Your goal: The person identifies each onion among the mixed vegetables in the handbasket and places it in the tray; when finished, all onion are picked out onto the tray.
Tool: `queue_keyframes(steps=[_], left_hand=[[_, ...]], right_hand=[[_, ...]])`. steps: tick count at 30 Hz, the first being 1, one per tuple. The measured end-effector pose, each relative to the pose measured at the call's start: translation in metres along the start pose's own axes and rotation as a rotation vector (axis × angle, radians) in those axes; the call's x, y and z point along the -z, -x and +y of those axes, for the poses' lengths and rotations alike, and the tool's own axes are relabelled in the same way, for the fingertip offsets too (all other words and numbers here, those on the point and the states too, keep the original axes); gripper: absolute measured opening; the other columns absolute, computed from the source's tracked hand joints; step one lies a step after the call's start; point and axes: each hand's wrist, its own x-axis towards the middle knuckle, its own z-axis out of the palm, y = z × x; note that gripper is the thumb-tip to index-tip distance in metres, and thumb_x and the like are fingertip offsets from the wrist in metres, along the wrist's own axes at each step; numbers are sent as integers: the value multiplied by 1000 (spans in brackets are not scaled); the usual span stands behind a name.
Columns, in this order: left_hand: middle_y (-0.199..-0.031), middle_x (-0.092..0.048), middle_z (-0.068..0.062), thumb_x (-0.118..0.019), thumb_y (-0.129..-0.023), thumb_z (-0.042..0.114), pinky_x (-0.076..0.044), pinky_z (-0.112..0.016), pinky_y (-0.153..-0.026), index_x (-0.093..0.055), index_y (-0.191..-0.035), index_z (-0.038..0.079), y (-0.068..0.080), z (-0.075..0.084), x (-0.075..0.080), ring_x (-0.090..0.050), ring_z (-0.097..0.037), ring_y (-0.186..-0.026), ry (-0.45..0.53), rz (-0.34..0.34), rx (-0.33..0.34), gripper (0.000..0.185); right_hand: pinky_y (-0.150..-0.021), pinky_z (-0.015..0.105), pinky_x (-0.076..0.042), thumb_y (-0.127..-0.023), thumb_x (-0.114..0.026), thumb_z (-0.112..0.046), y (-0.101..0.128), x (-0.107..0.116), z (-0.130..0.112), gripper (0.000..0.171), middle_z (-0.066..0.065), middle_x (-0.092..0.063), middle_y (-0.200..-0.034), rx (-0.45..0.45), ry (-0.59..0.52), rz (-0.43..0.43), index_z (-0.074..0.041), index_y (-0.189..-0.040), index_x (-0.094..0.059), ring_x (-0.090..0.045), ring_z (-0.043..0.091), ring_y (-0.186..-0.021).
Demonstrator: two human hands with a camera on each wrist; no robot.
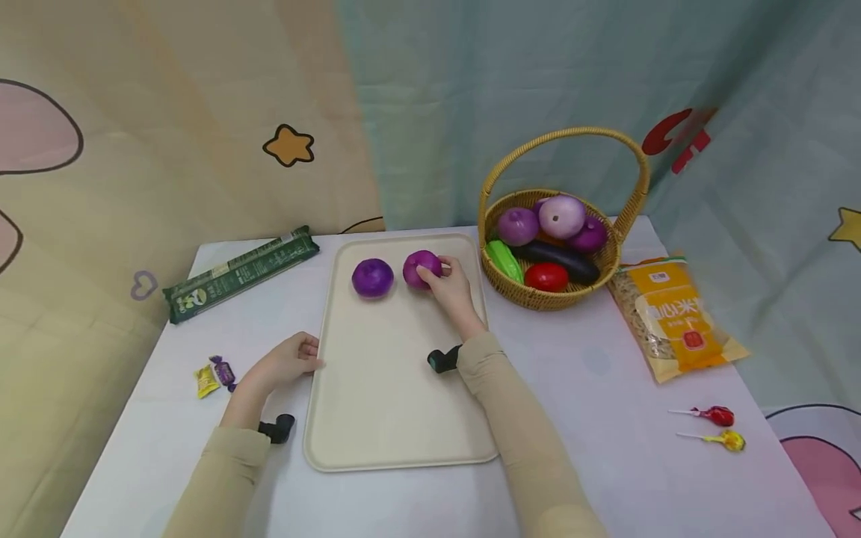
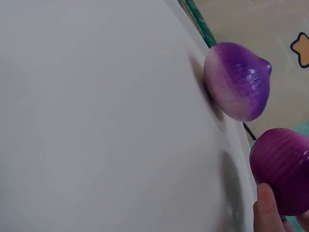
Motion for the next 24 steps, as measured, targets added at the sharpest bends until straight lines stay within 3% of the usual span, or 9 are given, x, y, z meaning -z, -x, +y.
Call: queue_keyframes(steps=[7,14,20,24], left_hand=[[-104,-56,-19,-59,-92,0,-54,-32,-78,-47,-118,-11,1,1,-2,-59,-22,-89,28,3,32,31],[-102,-56,-18,-60,-92,-1,-55,-31,-78,-47,-118,-11,0,-1,-3,-59,-22,-88,37,6,40,31],[-101,-56,-17,-59,-92,-1,-54,-31,-77,-47,-118,-11,-1,-1,-3,-59,-21,-88,33,12,44,31],[-101,-55,-17,-59,-92,-1,-54,-30,-77,-47,-118,-11,0,0,-3,-58,-22,-88,21,16,44,31]], right_hand=[[-93,35,-55,-93,-68,-28,-15,-14,9,62,21,-55,-134,14,62,24,-5,-145,-44,-60,28,-110],[-99,37,-51,-92,-69,-28,-16,-18,10,72,23,-49,-143,33,89,-6,-4,-150,-35,-57,31,-123],[-102,39,-48,-93,-68,-33,-8,-10,6,74,21,-51,-141,29,125,-7,-5,-151,-31,-59,31,-120],[-106,41,-45,-94,-65,-32,5,4,-5,66,20,-49,-143,98,140,3,-4,-147,-38,-51,32,-130]])
